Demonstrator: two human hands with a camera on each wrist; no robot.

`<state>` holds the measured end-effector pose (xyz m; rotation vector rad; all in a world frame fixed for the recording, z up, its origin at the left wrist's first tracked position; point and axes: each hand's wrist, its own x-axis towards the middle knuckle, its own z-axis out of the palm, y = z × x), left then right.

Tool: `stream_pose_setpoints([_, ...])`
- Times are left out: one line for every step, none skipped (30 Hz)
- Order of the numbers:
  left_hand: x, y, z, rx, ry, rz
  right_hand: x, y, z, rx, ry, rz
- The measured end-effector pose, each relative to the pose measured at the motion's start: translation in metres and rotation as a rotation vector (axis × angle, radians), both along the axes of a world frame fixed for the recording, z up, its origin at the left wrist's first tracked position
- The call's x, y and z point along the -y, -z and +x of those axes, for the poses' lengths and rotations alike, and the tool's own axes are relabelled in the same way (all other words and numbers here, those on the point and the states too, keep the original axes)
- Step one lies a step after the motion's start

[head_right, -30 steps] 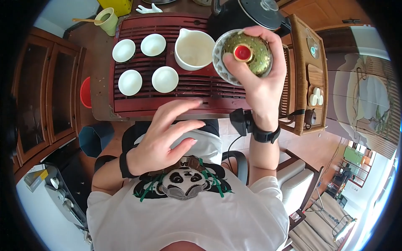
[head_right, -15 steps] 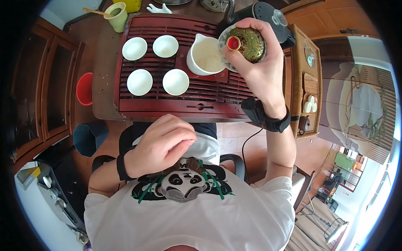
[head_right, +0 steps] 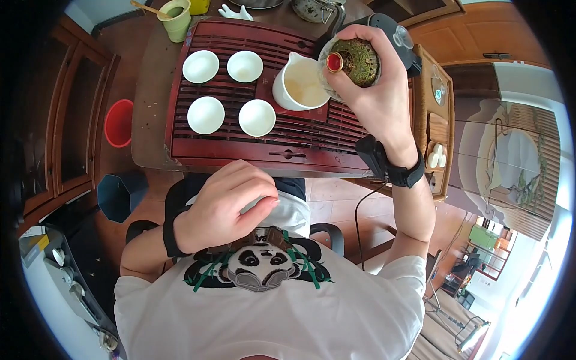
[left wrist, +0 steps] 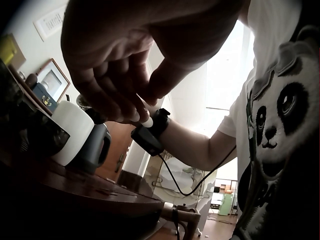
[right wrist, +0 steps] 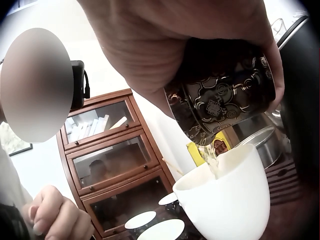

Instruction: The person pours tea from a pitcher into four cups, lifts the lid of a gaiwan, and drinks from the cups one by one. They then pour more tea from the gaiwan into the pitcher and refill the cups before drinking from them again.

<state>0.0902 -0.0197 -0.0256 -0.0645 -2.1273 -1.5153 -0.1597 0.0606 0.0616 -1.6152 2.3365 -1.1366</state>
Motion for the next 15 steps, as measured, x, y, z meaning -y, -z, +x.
stream_pose_setpoints([0.0002,-0.0001,0.0001,0.001,-0.001,-0.002,0.0007,-0.0007,-0.0004,-0.017,-0.007,0.007])
stream_pose_setpoints([0.0003,-0.0003,0.0002,0.003,-0.003,-0.003,0.0013,-0.0015,0.0,-0.018,-0.009,0.008])
stream_pose_setpoints([0.0005,-0.0004,0.0005,0.002,-0.005,-0.003,0.002,-0.0024,0.0004,-0.019,-0.012,0.012])
stream_pose_setpoints([0.0005,-0.0004,0.0007,0.005,-0.005,-0.005,0.0026,-0.0034,0.0007,-0.02,-0.015,0.017])
stream_pose_setpoints([0.0006,-0.0005,0.0008,0.008,-0.004,-0.007,0.0034,-0.0046,0.0014,-0.021,-0.016,0.018])
stream_pose_setpoints([0.0006,-0.0003,0.0009,0.007,-0.005,-0.006,0.0044,-0.0059,0.0024,-0.028,-0.015,0.02])
stream_pose_setpoints([0.0007,-0.0001,0.0009,0.005,-0.007,-0.009,0.0051,-0.0068,0.0029,-0.034,-0.013,0.022])
stream_pose_setpoints([0.0006,0.0,0.0009,0.004,-0.008,-0.012,0.0055,-0.007,0.0027,-0.035,-0.013,0.023])
stream_pose_setpoints([0.0008,-0.0002,0.0008,0.003,-0.009,-0.011,0.0063,-0.007,0.0021,-0.05,-0.024,0.02])
stream_pose_setpoints([0.0011,-0.0006,0.0006,0.003,-0.008,-0.012,0.0069,-0.007,0.0018,-0.065,-0.035,0.017])
stream_pose_setpoints([0.0013,-0.0009,0.0007,0.003,-0.006,-0.013,0.0073,-0.0072,0.002,-0.066,-0.037,0.018])
stream_pose_setpoints([0.0012,-0.0012,0.0009,0.002,-0.008,-0.012,0.0078,-0.0074,0.0022,-0.058,-0.038,0.019])
stream_pose_setpoints([0.0012,-0.0015,0.0009,0.0,-0.01,-0.011,0.0084,-0.0076,0.0023,-0.051,-0.04,0.019])
stream_pose_setpoints([0.0013,-0.0016,0.001,-0.003,-0.012,-0.01,0.0088,-0.0076,0.002,-0.052,-0.042,0.019])
stream_pose_setpoints([0.0013,-0.0015,0.001,-0.004,-0.013,-0.011,0.0089,-0.0074,0.0013,-0.067,-0.045,0.021])
